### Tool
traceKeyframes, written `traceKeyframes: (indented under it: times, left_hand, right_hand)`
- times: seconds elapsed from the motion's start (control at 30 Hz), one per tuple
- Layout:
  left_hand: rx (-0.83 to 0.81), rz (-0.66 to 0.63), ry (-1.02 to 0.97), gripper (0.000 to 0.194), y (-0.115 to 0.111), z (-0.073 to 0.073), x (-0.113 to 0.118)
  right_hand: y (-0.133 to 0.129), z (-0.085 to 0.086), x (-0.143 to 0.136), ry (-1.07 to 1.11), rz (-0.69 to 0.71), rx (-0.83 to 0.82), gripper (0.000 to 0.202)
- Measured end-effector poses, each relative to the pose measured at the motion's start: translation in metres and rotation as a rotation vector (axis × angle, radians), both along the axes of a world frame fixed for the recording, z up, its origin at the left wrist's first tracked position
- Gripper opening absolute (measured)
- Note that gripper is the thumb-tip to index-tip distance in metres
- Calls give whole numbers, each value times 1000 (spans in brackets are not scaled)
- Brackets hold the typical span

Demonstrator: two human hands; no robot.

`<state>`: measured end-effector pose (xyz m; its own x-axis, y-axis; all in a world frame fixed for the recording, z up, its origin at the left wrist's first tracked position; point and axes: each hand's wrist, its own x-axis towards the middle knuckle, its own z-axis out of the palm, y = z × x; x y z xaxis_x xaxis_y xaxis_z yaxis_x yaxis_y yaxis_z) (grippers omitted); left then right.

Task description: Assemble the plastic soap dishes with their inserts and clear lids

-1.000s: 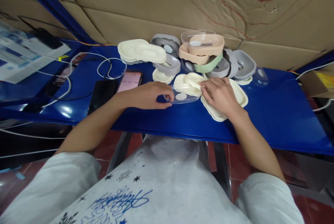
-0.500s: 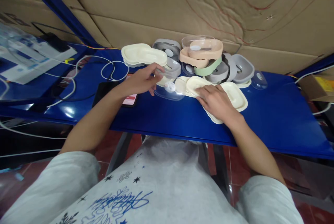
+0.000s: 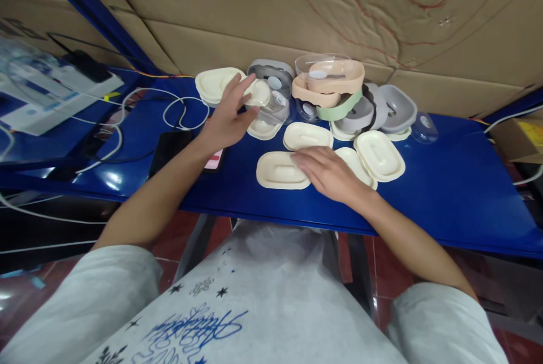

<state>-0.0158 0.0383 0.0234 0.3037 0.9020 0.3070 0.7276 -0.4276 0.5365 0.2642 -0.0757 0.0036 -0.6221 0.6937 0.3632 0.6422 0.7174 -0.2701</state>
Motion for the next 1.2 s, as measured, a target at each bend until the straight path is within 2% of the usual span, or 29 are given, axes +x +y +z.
traceKeyframes:
  times: [0.07, 0.13, 0.27, 0.33, 0.4, 0.5, 0.77, 0.93, 1.07, 1.2]
  left_hand:
    - [165, -64, 29, 58, -8, 1, 1]
    - [265, -186, 76, 51, -20, 0, 6]
    - [200, -721, 408, 34, -48, -7, 21]
    - [172, -859, 514, 34, -58, -12, 27]
    - [177, -873, 536, 40, -62, -15, 28]
    - [198, -851, 539, 40, -59, -17, 26]
    - [276, -873, 498, 49, -60, -15, 30]
    - [336, -850, 489, 49, -60, -11, 30]
    - [217, -859, 464, 45, -58, -13, 26]
    - [-71, -943, 357, 40, -56, -8, 21]
  right_hand:
    - [6, 1, 12, -29, -110, 31, 40]
    - [13, 0, 23, -71, -193, 49, 39]
    - [22, -9, 35, -168, -252, 30, 36]
    - [25, -14, 37, -210, -228, 9, 37]
    - [27, -18, 38, -225, -198, -1, 37]
    - [28, -19, 39, -213, -161, -2, 34]
    - [22, 0, 34, -15, -193, 15, 33]
    - [22, -3, 31, -65, -167, 57, 29]
    - [24, -6, 30, -19, -250, 182, 30]
    - [21, 2, 33, 54, -325, 208, 25]
